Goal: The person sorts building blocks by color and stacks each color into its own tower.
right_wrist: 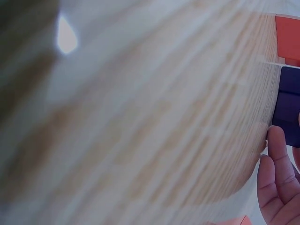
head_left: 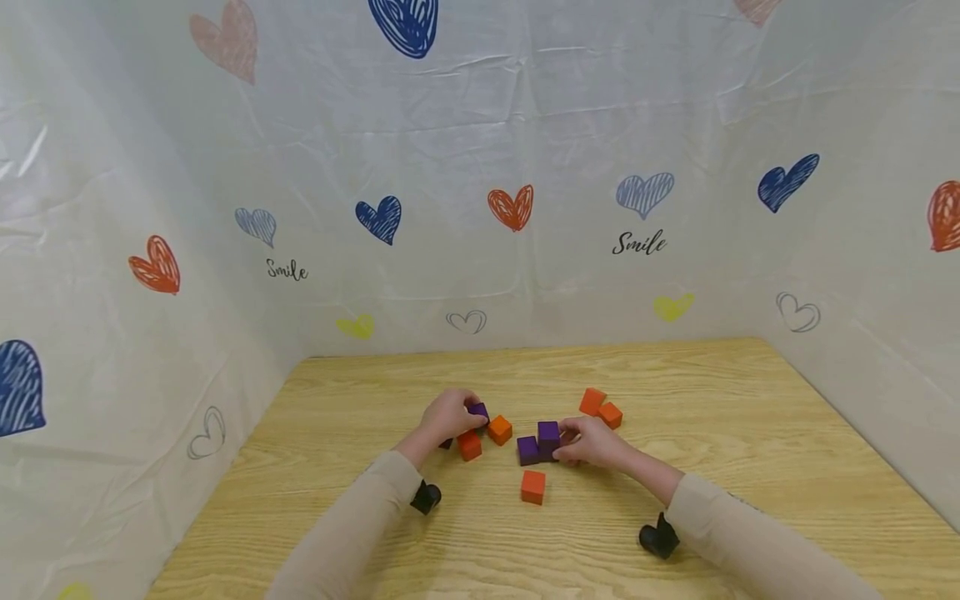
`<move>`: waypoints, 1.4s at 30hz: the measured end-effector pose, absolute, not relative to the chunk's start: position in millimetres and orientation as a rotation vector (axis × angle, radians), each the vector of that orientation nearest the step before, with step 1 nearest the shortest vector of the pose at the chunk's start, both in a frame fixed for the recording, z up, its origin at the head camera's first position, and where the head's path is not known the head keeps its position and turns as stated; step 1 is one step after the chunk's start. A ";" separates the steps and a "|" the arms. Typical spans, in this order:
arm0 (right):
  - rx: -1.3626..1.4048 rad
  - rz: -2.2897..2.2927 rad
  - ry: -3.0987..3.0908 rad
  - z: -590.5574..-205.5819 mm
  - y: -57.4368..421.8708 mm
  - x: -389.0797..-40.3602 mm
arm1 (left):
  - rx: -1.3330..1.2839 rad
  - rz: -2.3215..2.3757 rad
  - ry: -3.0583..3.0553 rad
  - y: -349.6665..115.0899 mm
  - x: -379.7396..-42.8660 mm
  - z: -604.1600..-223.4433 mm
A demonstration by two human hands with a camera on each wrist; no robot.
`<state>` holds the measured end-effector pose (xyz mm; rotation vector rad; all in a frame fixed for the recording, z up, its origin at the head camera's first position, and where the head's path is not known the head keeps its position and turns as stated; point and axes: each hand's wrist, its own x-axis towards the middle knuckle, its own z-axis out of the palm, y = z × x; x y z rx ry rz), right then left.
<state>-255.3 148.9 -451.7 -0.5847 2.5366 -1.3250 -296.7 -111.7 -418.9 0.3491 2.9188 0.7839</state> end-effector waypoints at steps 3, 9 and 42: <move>-0.583 -1.326 2.535 -451.5 149.1 -255.6 | 0.359 0.775 2.921 -109.9 -295.3 -415.0; -0.581 -1.321 2.539 -452.7 149.5 -256.5 | 0.397 0.744 2.924 -105.2 -291.0 -406.2; -0.596 -1.309 2.547 -452.3 150.7 -256.9 | 0.645 0.804 2.794 -63.6 -268.7 -406.9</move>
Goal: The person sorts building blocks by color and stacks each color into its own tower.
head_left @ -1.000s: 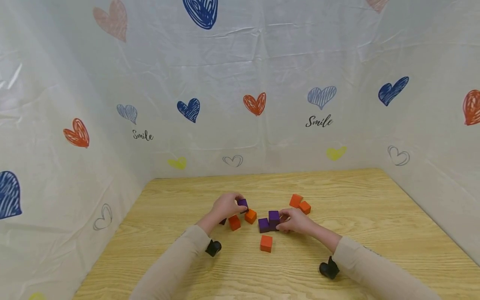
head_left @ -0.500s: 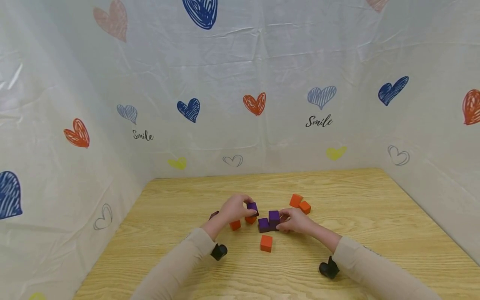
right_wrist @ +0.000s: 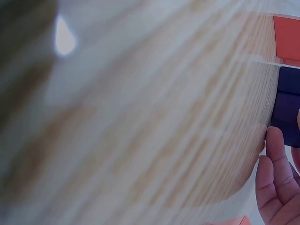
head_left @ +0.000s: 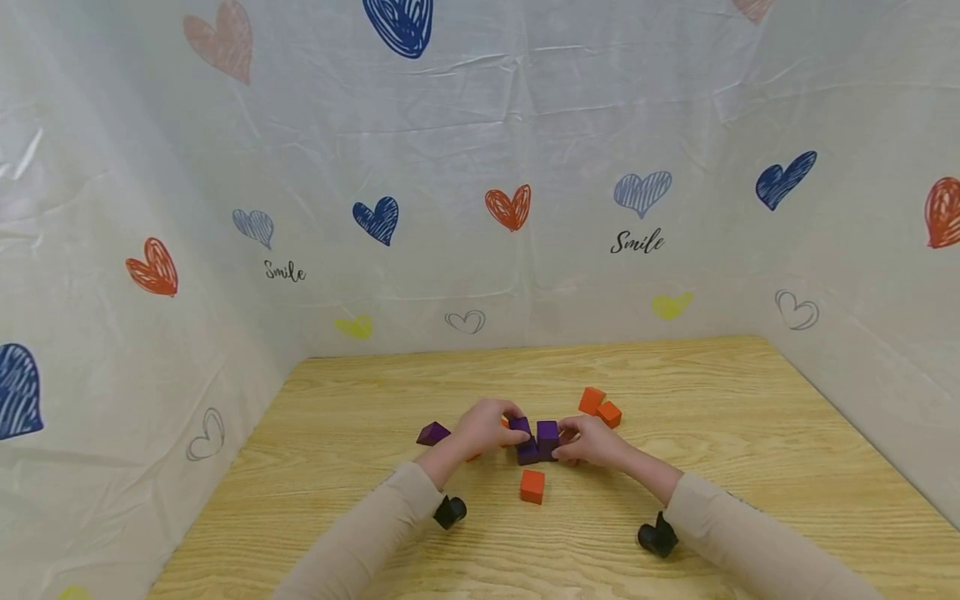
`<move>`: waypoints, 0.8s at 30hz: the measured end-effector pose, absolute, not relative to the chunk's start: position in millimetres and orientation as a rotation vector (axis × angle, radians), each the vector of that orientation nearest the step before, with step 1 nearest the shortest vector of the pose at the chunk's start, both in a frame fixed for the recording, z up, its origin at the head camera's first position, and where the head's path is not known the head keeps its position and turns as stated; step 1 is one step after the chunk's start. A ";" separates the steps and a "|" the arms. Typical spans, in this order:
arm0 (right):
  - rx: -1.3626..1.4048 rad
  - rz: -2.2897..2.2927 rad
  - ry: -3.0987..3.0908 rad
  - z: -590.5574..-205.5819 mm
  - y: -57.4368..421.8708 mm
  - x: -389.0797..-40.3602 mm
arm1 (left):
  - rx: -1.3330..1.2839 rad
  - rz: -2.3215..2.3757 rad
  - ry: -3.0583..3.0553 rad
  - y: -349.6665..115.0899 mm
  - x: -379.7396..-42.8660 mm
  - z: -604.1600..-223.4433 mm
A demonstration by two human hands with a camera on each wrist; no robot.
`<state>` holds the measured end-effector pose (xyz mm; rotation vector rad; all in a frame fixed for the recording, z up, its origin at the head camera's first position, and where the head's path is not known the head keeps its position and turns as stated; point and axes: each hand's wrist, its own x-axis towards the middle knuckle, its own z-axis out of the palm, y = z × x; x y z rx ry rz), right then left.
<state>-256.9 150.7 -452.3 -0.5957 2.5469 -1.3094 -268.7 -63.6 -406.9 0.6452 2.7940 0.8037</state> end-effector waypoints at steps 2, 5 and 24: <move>-0.597 -1.306 2.552 -452.4 150.8 -257.1 | 0.650 0.800 2.790 -62.3 -269.2 -409.5; -0.599 -1.308 2.549 -453.1 151.1 -257.4 | 0.641 0.802 2.777 -60.9 -269.6 -412.3; -0.636 -1.293 2.579 -453.5 151.4 -257.0 | 0.687 0.731 2.775 -57.6 -267.7 -415.8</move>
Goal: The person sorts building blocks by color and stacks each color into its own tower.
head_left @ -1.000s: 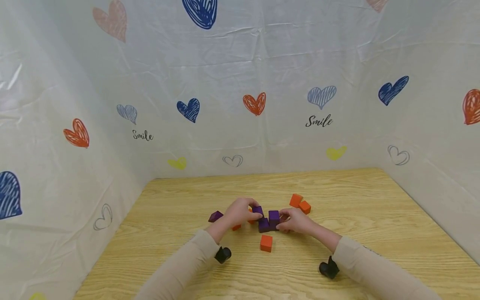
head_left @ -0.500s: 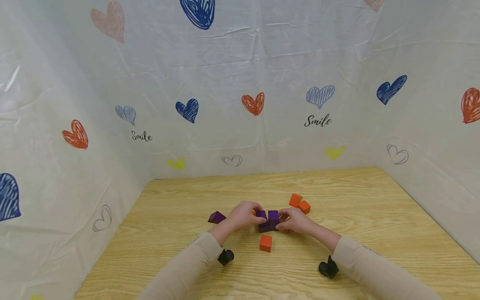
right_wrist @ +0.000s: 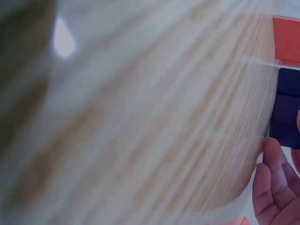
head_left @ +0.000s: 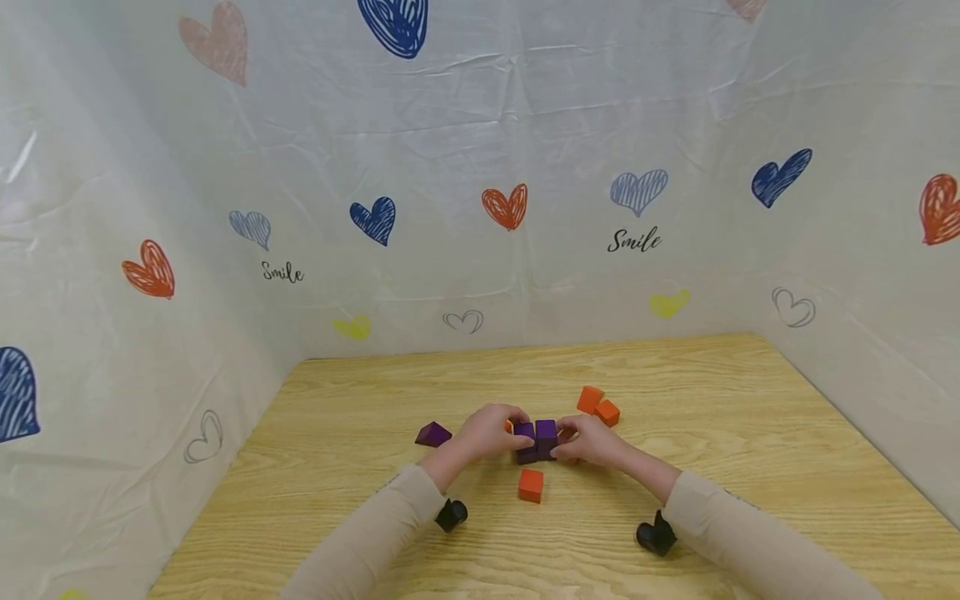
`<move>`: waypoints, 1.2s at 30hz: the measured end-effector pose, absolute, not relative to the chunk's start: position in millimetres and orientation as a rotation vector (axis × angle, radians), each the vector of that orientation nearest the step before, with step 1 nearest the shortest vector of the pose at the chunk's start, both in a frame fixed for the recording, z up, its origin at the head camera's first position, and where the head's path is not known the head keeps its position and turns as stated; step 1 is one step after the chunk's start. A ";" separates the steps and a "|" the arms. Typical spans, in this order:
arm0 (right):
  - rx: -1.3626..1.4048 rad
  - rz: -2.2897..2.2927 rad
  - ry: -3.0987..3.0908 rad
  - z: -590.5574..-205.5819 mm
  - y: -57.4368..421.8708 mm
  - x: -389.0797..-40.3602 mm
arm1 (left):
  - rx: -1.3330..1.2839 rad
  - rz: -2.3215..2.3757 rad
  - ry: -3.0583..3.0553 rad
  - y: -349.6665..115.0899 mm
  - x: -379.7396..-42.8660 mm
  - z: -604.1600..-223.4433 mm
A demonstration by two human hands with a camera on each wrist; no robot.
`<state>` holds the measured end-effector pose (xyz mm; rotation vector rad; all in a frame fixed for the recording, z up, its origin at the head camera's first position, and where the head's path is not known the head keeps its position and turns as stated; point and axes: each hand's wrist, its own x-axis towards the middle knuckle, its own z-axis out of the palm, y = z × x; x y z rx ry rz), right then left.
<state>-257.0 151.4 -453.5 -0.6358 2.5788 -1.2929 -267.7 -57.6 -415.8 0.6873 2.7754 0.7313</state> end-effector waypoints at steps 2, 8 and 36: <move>-0.636 -1.287 2.589 -454.0 151.5 -257.0 | 0.678 0.731 2.771 -58.9 -265.7 -415.6; -0.627 -1.306 2.583 -454.6 152.0 -257.4 | 0.614 0.753 2.774 -63.1 -261.9 -418.5; -0.636 -1.248 2.615 -454.8 152.4 -256.8 | 0.560 0.661 2.898 -56.9 -254.7 -432.8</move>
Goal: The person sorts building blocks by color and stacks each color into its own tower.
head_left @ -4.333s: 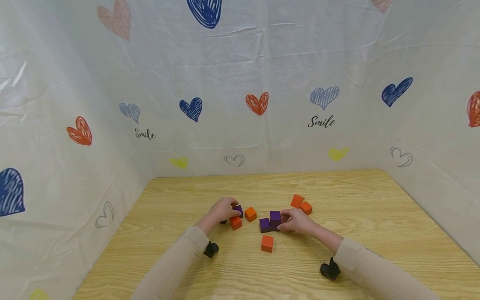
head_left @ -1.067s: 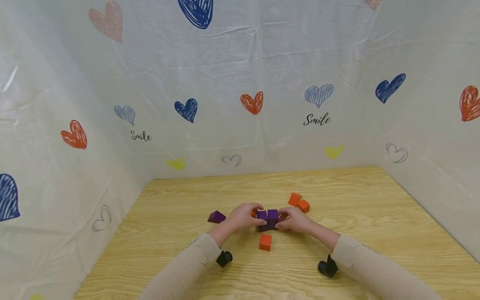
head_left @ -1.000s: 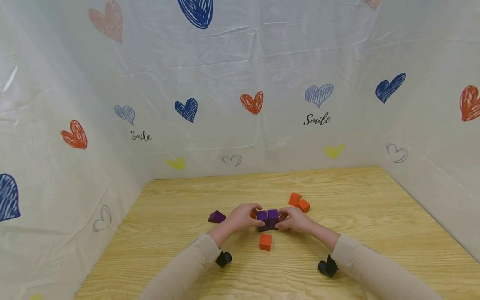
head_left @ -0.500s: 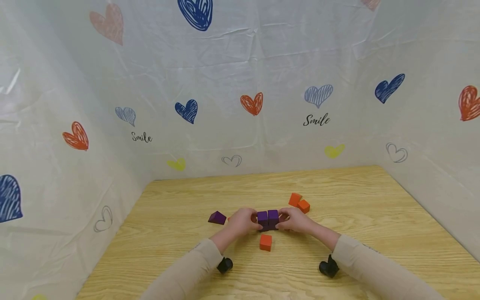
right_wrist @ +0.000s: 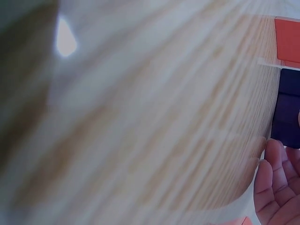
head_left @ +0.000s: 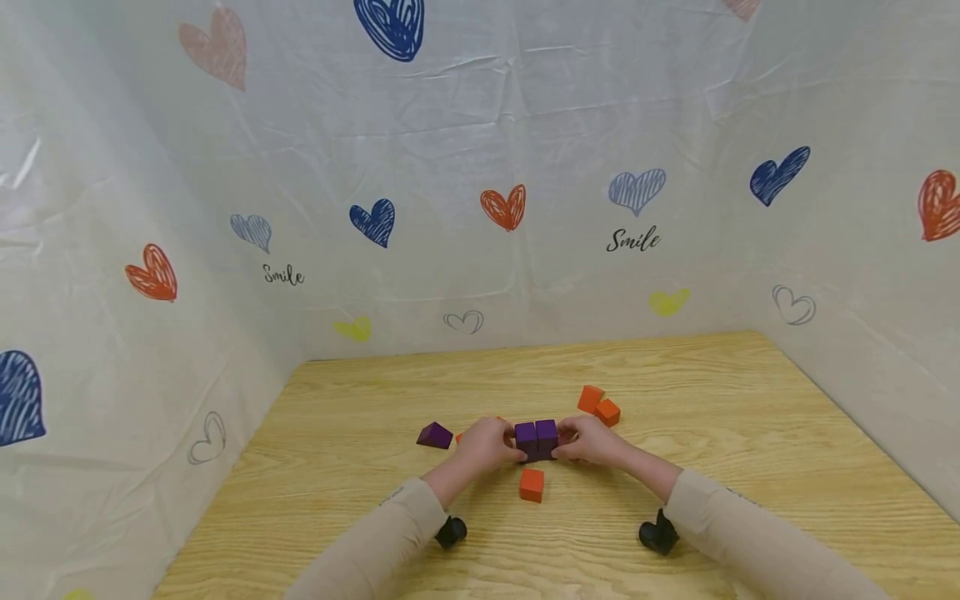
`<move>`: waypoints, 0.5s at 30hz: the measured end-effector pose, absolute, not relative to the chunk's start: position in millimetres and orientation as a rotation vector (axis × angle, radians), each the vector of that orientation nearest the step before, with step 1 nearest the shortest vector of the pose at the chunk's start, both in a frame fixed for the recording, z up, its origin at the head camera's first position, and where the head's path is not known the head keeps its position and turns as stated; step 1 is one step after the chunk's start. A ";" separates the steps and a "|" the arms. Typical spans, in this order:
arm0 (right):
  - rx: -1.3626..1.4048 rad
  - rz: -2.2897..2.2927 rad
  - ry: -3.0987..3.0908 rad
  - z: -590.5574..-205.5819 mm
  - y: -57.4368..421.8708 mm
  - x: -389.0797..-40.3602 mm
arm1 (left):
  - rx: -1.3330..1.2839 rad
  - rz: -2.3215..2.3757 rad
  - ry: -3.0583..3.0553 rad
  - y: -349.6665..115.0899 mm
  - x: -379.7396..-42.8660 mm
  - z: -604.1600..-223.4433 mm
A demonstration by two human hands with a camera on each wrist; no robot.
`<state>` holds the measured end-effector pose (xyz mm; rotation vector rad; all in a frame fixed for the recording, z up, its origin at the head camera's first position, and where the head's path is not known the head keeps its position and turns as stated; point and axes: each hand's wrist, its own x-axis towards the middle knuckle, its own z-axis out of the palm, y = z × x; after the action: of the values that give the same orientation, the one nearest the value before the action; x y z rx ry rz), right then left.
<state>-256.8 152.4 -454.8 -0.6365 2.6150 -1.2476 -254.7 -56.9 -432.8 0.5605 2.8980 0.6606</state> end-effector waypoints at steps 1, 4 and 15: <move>-0.637 -1.243 2.619 -455.2 152.3 -257.1 | 0.559 0.666 2.895 -56.9 -254.6 -432.9; -0.641 -1.240 2.621 -456.0 152.4 -257.6 | 0.563 0.695 2.881 -56.8 -254.5 -433.2; -0.632 -1.321 2.561 -455.7 152.8 -257.6 | 0.567 0.810 2.822 -55.8 -258.3 -434.3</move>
<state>-257.6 152.8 -455.7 -0.6320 2.5611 -1.3211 -258.3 -55.8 -434.3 0.5668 2.8215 0.8098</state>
